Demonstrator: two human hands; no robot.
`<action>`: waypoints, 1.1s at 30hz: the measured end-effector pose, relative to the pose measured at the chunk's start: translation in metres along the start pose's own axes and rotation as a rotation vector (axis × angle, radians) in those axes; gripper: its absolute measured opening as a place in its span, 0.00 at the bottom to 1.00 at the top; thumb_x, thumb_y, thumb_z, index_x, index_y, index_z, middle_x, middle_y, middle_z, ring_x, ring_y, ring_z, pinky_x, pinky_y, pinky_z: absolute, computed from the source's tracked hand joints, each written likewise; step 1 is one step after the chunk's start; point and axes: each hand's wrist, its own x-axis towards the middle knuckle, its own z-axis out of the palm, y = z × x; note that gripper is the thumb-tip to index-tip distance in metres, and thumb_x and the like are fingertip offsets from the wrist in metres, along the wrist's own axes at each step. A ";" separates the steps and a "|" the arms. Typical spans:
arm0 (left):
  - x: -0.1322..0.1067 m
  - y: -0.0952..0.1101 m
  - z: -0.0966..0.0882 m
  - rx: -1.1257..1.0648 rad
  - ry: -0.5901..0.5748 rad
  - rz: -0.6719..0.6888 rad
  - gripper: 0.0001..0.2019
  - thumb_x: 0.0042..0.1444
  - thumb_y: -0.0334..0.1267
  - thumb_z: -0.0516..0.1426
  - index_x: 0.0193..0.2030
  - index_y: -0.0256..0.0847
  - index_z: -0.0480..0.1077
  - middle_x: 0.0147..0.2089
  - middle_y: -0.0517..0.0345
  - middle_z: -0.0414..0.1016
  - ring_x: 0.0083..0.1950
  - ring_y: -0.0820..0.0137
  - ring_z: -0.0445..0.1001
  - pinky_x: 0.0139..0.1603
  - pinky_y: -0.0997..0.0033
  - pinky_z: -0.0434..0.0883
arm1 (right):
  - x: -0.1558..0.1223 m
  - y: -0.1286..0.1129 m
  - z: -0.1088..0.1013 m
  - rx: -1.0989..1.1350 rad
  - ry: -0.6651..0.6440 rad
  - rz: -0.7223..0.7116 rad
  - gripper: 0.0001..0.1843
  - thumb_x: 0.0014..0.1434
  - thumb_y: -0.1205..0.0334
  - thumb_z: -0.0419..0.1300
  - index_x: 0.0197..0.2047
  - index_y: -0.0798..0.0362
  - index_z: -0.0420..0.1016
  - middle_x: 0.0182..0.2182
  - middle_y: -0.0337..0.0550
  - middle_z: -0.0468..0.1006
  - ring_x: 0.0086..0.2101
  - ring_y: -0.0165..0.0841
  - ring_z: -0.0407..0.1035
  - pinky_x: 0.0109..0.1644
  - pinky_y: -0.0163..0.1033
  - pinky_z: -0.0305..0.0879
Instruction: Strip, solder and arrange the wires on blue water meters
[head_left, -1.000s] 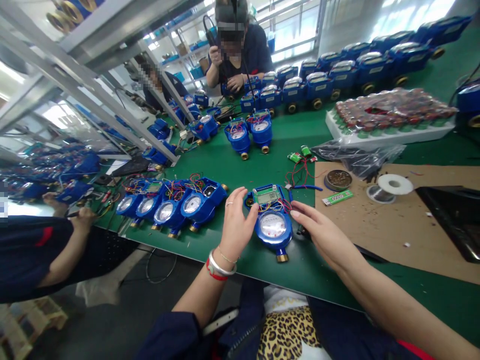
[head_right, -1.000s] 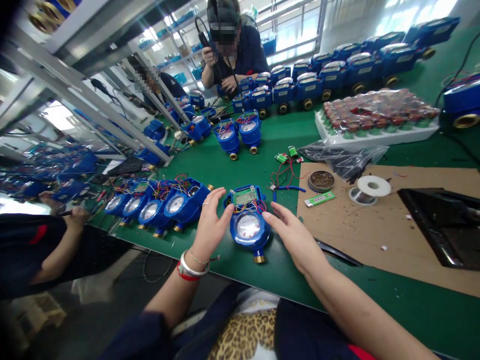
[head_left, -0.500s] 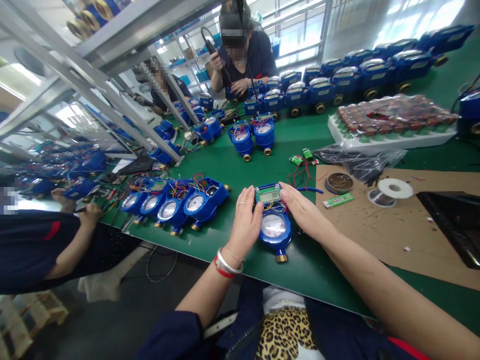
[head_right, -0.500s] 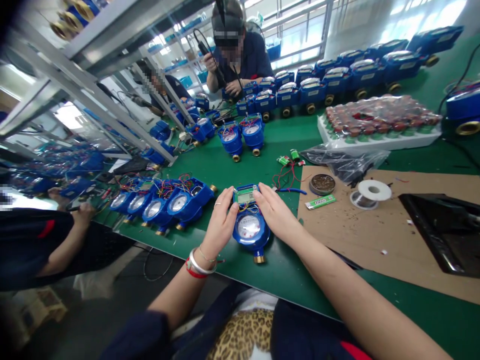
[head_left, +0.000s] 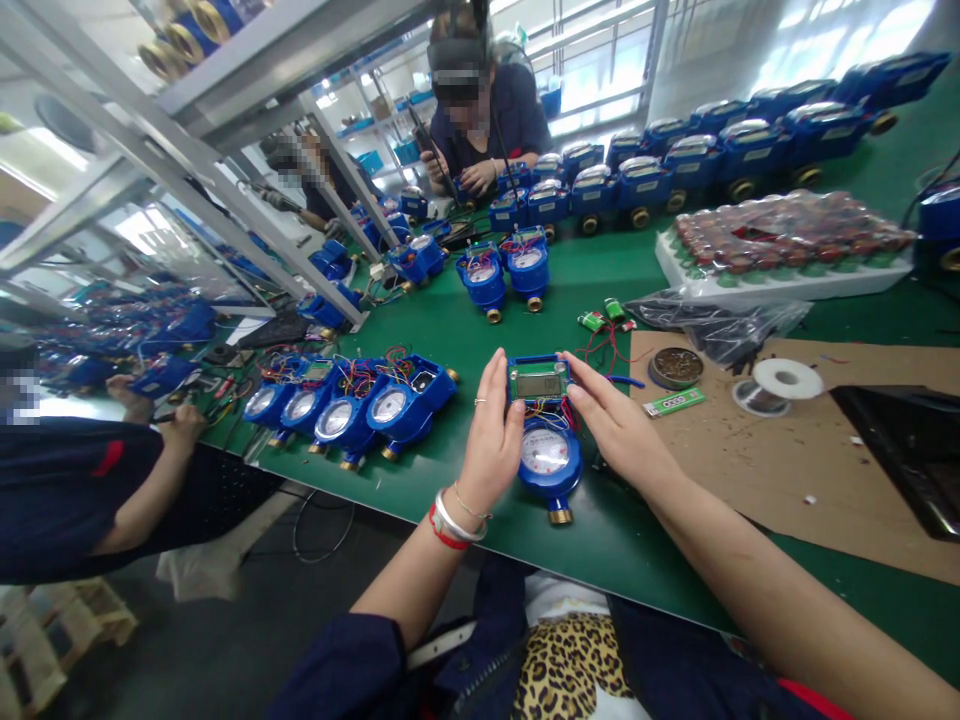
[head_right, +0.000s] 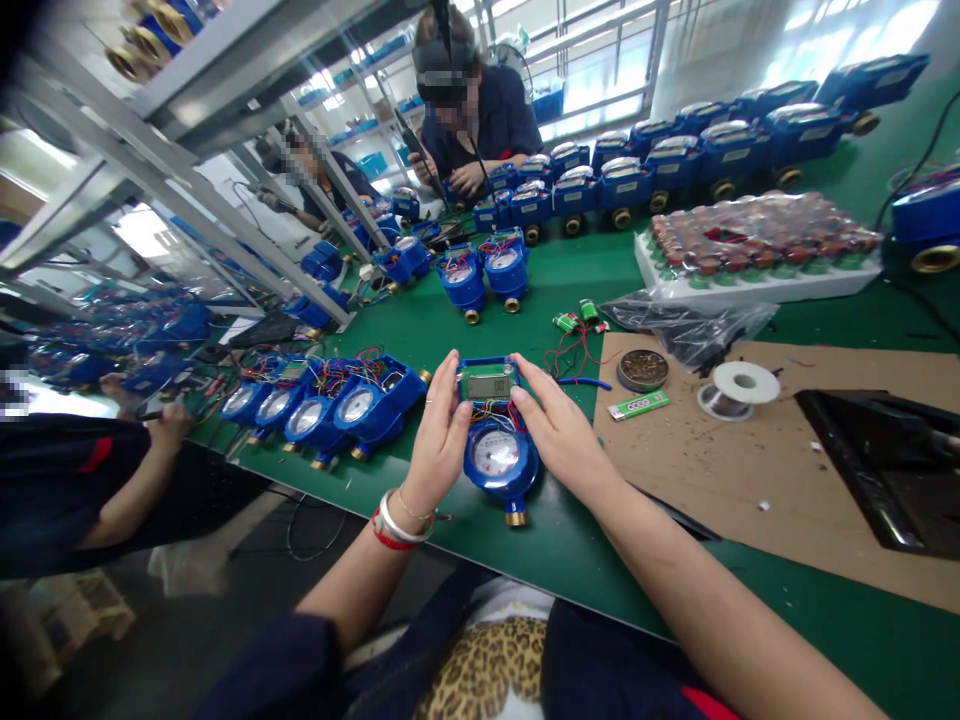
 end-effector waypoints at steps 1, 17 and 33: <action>0.002 -0.001 0.000 -0.008 -0.001 0.009 0.25 0.67 0.39 0.45 0.70 0.46 0.45 0.73 0.50 0.46 0.73 0.64 0.46 0.72 0.52 0.49 | 0.001 0.002 -0.001 -0.008 0.008 -0.020 0.26 0.68 0.51 0.48 0.66 0.47 0.58 0.64 0.40 0.61 0.63 0.35 0.54 0.69 0.47 0.47; 0.022 -0.001 -0.001 0.129 -0.033 0.054 0.12 0.61 0.32 0.54 0.51 0.41 0.69 0.66 0.48 0.60 0.69 0.62 0.56 0.68 0.50 0.58 | 0.007 0.046 0.008 -0.068 0.092 0.048 0.21 0.67 0.53 0.48 0.57 0.51 0.71 0.58 0.46 0.69 0.59 0.36 0.60 0.66 0.50 0.52; 0.011 0.028 0.023 0.283 0.014 0.102 0.02 0.60 0.34 0.56 0.39 0.41 0.70 0.65 0.50 0.61 0.72 0.56 0.47 0.67 0.41 0.57 | -0.009 0.012 0.003 -0.174 0.199 -0.235 0.17 0.68 0.64 0.46 0.57 0.47 0.67 0.58 0.44 0.67 0.59 0.37 0.59 0.65 0.52 0.55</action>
